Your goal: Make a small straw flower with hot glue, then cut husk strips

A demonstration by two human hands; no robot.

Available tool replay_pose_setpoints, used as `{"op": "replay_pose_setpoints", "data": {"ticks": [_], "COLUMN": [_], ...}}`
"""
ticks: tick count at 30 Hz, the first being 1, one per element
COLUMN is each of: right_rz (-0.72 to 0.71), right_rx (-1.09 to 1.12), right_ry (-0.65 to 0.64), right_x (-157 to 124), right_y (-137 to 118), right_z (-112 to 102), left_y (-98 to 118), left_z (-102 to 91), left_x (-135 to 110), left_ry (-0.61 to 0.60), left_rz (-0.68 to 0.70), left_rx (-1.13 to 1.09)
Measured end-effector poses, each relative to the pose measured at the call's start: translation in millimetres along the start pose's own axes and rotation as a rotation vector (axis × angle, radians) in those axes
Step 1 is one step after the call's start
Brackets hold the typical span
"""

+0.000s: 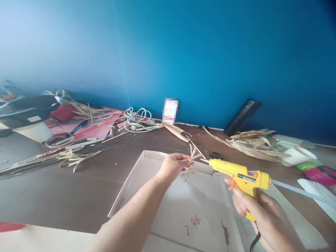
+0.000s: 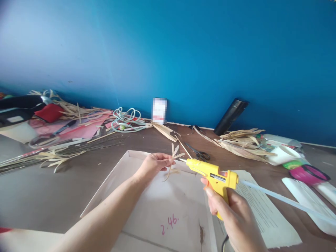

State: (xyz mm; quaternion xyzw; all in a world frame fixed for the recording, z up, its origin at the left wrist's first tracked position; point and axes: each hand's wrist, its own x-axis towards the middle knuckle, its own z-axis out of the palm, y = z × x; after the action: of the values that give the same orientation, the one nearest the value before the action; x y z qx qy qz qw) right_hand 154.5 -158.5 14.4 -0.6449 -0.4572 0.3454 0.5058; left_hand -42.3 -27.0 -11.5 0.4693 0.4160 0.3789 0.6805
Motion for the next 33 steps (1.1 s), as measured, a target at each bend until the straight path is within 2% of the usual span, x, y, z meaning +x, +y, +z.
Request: {"op": "replay_pose_setpoints", "data": {"ticks": [4, 8, 14, 17, 27, 29, 33], "right_rz": [-0.033, -0.04, -0.035, -0.04, -0.079, -0.081, -0.094], "right_rx": [-0.084, -0.153, -0.212, -0.272, -0.166, -0.179, -0.222], "right_ry": [-0.016, -0.007, 0.112, 0.125, 0.13, 0.107, -0.038], "right_x": [2, 2, -3, -4, -6, -6, -3], "right_y": [12, 13, 4, 3, -5, -3, 6], "right_z": [3, 8, 20, 22, 26, 24, 19], "left_y": [1, 1, 3, 3, -3, -3, -2], "left_z": [0.3, 1.2, 1.7, 1.2, 0.6, 0.5, 0.6], "left_x": [0, 0, -2, -1, 2, 2, 2], "left_ry": [-0.003, 0.0, -0.004, -0.003, -0.004, -0.004, -0.005], "left_rz": [0.005, -0.001, -0.015, -0.013, -0.003, -0.003, -0.005], "left_rx": [0.006, 0.024, 0.03, 0.045, 0.045, 0.047, 0.046]}}
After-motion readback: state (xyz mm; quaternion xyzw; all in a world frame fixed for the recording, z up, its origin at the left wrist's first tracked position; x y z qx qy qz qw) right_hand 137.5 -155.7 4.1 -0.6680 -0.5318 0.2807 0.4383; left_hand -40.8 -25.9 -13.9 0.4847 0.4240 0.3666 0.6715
